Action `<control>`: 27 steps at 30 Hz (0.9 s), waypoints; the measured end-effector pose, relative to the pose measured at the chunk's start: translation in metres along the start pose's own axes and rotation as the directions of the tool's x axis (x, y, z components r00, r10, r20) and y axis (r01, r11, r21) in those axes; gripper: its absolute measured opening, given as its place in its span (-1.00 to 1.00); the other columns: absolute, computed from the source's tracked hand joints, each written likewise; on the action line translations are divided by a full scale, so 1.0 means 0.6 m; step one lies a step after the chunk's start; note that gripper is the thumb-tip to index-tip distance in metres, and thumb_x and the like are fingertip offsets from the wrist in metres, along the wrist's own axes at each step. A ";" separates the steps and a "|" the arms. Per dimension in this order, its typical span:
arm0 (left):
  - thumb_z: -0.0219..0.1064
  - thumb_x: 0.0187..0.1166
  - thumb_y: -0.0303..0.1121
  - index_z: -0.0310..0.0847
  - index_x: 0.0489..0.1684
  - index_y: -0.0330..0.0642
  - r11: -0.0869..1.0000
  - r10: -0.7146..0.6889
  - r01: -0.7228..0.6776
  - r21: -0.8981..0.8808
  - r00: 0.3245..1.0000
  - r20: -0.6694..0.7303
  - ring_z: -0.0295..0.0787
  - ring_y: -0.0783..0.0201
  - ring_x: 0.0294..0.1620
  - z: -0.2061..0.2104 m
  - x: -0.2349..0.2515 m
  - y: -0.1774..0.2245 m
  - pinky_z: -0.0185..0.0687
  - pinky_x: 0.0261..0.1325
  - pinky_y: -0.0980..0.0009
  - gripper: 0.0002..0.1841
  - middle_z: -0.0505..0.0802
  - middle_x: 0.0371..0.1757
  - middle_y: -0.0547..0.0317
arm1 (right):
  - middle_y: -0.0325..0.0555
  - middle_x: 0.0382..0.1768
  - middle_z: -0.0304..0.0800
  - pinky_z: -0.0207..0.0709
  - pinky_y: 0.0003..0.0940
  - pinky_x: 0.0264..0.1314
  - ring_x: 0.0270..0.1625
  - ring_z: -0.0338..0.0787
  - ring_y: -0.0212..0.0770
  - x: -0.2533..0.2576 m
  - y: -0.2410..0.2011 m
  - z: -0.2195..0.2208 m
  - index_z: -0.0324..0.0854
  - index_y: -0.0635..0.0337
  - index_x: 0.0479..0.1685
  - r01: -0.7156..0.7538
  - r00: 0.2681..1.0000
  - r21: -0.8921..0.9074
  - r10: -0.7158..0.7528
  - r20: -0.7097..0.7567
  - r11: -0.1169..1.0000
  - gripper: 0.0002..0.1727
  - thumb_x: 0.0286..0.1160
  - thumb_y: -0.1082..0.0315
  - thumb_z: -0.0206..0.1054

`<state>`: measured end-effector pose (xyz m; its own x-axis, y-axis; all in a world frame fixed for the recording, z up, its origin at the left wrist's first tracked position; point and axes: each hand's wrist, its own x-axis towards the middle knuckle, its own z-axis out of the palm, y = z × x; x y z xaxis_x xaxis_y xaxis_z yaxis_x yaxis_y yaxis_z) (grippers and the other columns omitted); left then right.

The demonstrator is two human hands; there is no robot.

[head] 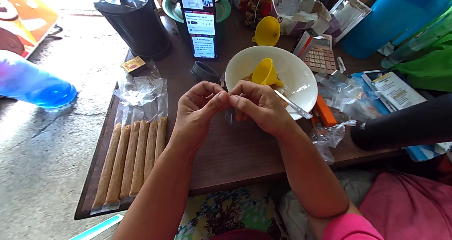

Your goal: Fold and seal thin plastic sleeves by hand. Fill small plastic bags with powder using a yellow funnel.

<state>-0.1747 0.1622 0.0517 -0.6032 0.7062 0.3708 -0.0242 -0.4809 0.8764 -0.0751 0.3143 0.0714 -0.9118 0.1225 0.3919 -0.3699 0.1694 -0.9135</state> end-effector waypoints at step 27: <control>0.43 0.59 -0.35 0.74 -0.17 0.02 0.999 -0.019 0.019 -0.031 1.000 -0.004 0.76 0.51 -0.19 -0.001 0.001 -0.001 0.73 0.01 0.57 -0.98 0.81 -0.22 0.38 | -0.28 -0.29 0.70 0.60 -0.67 -0.36 -0.43 0.64 -0.58 -0.001 -0.001 -0.001 0.65 0.30 -0.16 0.001 1.000 0.027 -0.001 0.015 1.000 -0.85 0.63 0.45 0.17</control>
<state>-0.1757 0.1626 0.0513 -0.6054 0.7132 0.3534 -0.0598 -0.4835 0.8733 -0.0743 0.3144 0.0719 -0.9140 0.1072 0.3913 -0.3754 0.1426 -0.9158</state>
